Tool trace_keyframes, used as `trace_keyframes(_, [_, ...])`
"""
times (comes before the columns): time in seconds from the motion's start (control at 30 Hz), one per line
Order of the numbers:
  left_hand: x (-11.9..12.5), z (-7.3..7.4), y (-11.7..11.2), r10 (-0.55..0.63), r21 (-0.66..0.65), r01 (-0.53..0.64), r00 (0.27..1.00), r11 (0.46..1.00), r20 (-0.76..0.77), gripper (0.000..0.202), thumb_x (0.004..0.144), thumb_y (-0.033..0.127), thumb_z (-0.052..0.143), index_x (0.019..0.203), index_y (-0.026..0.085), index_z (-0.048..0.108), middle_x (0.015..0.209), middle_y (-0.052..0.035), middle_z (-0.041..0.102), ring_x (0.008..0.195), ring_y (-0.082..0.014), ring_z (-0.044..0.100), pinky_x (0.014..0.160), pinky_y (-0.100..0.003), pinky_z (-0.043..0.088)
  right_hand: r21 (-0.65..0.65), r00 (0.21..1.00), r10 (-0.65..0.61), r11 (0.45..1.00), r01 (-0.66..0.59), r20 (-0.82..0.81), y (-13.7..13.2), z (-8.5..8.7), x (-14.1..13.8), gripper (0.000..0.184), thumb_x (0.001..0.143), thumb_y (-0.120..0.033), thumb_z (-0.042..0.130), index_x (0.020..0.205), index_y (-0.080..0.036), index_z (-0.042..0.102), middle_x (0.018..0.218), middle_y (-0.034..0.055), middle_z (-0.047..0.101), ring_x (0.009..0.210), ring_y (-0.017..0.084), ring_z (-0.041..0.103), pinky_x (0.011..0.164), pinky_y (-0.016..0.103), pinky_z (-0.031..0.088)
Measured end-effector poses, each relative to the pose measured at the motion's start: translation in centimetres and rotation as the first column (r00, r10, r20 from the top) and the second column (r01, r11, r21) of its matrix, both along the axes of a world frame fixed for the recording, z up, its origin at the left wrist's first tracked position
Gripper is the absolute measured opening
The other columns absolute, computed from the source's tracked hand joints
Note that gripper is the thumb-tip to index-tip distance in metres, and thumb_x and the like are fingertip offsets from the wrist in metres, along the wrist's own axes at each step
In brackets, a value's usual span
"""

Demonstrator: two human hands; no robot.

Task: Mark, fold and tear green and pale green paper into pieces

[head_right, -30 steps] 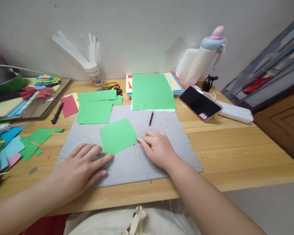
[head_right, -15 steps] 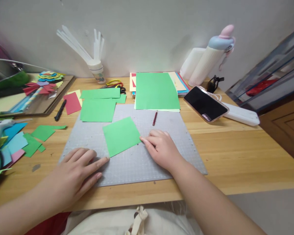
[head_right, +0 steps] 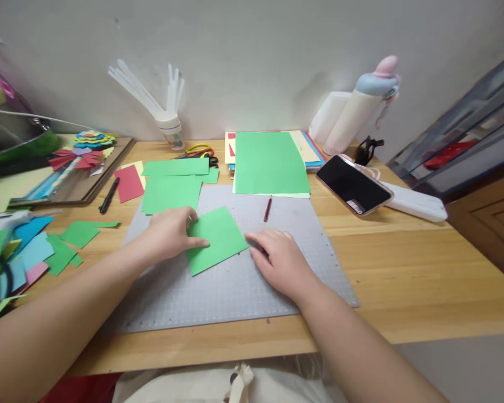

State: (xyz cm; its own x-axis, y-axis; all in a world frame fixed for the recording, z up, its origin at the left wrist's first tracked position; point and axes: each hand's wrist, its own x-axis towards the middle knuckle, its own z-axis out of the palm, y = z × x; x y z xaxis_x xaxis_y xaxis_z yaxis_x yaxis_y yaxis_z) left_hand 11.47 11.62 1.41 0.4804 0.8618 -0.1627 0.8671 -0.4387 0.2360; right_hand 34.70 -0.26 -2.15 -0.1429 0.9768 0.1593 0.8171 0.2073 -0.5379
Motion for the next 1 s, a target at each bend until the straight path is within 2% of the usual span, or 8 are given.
trace_keyframes(0.17, [0.7,0.6,0.3,-0.071,-0.050,0.070,0.997,0.996,-0.020,0.031,0.070,0.047,0.071,0.078,0.020,0.060,0.084,-0.0059,0.068,0.088,-0.0299,0.061,0.081,-0.044,0.038,0.007,0.998,0.005,1.000,-0.004,-0.068,0.0,0.1,0.2,0.026,0.093,-0.023,0.050,0.116,-0.021,0.060,0.091,0.0047,0.062,0.086,0.020,0.056,0.078,0.037,0.040])
trace_keyframes(0.4, [1.7,2.8,-2.1,-0.168,-0.080,0.172,0.984,0.982,0.061,0.025,0.079,0.025,0.061,0.104,0.023,0.061,0.084,0.0005,0.068,0.076,-0.0187,0.061,0.080,-0.037,0.039,0.045,0.914,-0.134,0.986,0.163,-0.383,0.0,-0.1,0.7,0.026,0.095,-0.031,0.046,0.115,-0.022,0.060,0.095,0.0066,0.058,0.083,0.019,0.056,0.074,0.034,0.045])
trace_keyframes(0.47, [1.4,3.7,-3.1,-0.231,-0.051,0.236,0.969,0.970,0.092,0.010,0.081,0.023,0.057,0.088,0.023,0.064,0.082,0.0009,0.067,0.079,-0.0190,0.060,0.081,-0.038,0.039,0.064,0.893,-0.130,0.983,0.174,-0.431,-0.1,0.2,0.9,0.029,0.095,-0.039,0.047,0.113,-0.023,0.061,0.102,0.0084,0.059,0.089,0.020,0.058,0.079,0.036,0.046])
trace_keyframes(0.57, [0.5,5.5,-4.6,-0.256,-0.006,0.267,0.932,0.964,0.256,0.012,0.085,0.028,0.053,0.079,0.022,0.062,0.078,0.0015,0.066,0.076,-0.0176,0.058,0.074,-0.034,0.041,0.074,0.861,-0.005,0.996,0.050,-0.508,-0.4,0.7,1.1,0.053,0.087,-0.065,0.048,0.121,-0.026,0.060,0.124,0.0111,0.058,0.117,0.027,0.052,0.099,0.044,0.040])
trace_keyframes(0.67, [-0.4,7.1,-5.4,-0.029,-0.167,0.143,0.839,0.976,0.544,0.016,0.085,0.039,0.054,0.085,0.024,0.062,0.078,0.0024,0.065,0.072,-0.0162,0.058,0.064,-0.029,0.044,-0.017,0.749,0.083,0.992,-0.125,-0.657,-0.8,1.1,1.2,0.076,0.072,-0.080,0.051,0.126,-0.028,0.060,0.134,0.0098,0.056,0.130,0.032,0.045,0.108,0.048,0.033])
trace_keyframes(0.77, [-0.9,7.8,-5.3,0.288,-0.401,0.037,0.635,0.915,0.716,0.022,0.078,0.043,0.064,0.089,0.024,0.061,0.080,0.0025,0.066,0.071,-0.0158,0.061,0.062,-0.027,0.048,-0.145,0.591,0.019,0.963,-0.228,-0.807,-1.4,1.2,1.1,0.054,0.072,-0.067,0.066,0.108,-0.028,0.071,0.112,0.0070,0.069,0.113,0.029,0.060,0.098,0.045,0.043])
trace_keyframes(0.83, [-1.2,7.3,-4.8,0.400,-0.467,-0.025,0.558,0.884,0.727,0.026,0.074,0.043,0.068,0.090,0.023,0.060,0.077,0.0030,0.065,0.066,-0.0137,0.059,0.057,-0.024,0.047,-0.253,0.490,-0.107,0.937,-0.241,-0.865,-1.6,1.3,1.1,0.034,0.074,-0.053,0.073,0.094,-0.026,0.074,0.092,0.0046,0.073,0.092,0.024,0.067,0.085,0.039,0.050])
trace_keyframes(1.0, [-2.5,4.3,-4.2,0.476,-0.486,-0.149,0.573,0.861,0.667,0.031,0.072,0.044,0.070,0.090,0.022,0.059,0.069,0.0036,0.063,0.057,-0.0115,0.056,0.052,-0.022,0.043,-0.470,0.240,-0.408,0.817,-0.335,-0.881,-1.5,1.9,1.1,0.039,0.064,-0.046,0.079,0.092,-0.019,0.073,0.080,0.0056,0.072,0.070,0.020,0.067,0.067,0.034,0.053])
